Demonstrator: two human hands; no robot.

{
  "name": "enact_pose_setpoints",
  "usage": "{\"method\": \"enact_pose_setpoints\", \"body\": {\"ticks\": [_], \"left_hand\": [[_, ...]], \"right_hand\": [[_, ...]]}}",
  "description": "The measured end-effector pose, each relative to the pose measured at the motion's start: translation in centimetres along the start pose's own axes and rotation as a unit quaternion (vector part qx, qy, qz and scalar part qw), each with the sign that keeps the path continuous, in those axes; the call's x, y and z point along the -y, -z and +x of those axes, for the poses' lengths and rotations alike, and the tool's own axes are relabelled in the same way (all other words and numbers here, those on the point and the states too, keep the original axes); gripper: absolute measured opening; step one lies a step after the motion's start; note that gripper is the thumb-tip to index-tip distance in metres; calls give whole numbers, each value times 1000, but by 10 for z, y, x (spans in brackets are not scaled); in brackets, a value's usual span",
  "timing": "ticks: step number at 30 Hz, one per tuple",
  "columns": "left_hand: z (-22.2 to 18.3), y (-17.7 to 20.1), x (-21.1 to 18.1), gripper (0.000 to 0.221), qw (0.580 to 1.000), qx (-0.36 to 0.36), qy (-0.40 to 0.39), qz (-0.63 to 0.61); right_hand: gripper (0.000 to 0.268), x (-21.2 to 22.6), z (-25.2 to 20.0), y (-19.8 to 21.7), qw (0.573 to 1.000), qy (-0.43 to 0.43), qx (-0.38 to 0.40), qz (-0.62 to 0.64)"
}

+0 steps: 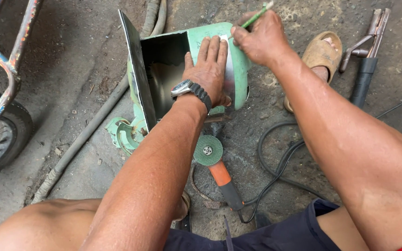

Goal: The person marks a green metal tank with a pencil using a metal strip as a guide and uses an angle grinder to cut the tank while sitting on the floor.

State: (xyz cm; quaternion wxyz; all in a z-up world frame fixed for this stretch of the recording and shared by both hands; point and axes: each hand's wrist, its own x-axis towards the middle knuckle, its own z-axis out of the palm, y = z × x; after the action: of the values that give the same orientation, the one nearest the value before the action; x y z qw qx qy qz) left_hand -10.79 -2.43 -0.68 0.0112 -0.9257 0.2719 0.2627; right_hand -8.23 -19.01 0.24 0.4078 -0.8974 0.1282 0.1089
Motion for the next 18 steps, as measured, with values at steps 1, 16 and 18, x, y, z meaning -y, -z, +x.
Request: {"method": "enact_pose_setpoints", "body": {"ticks": [1, 16, 18], "left_hand": [[0, 2, -2, 158, 1000, 0, -1, -1], [-2, 10, 4, 153, 999, -24, -16, -30], [-1, 22, 6, 153, 998, 14, -17, -63]], "right_hand": [[10, -3, -12, 2, 1000, -1, 0, -2], [13, 4, -21, -4, 999, 3, -6, -52], [18, -6, -39, -5, 990, 103, -32, -93]]}}
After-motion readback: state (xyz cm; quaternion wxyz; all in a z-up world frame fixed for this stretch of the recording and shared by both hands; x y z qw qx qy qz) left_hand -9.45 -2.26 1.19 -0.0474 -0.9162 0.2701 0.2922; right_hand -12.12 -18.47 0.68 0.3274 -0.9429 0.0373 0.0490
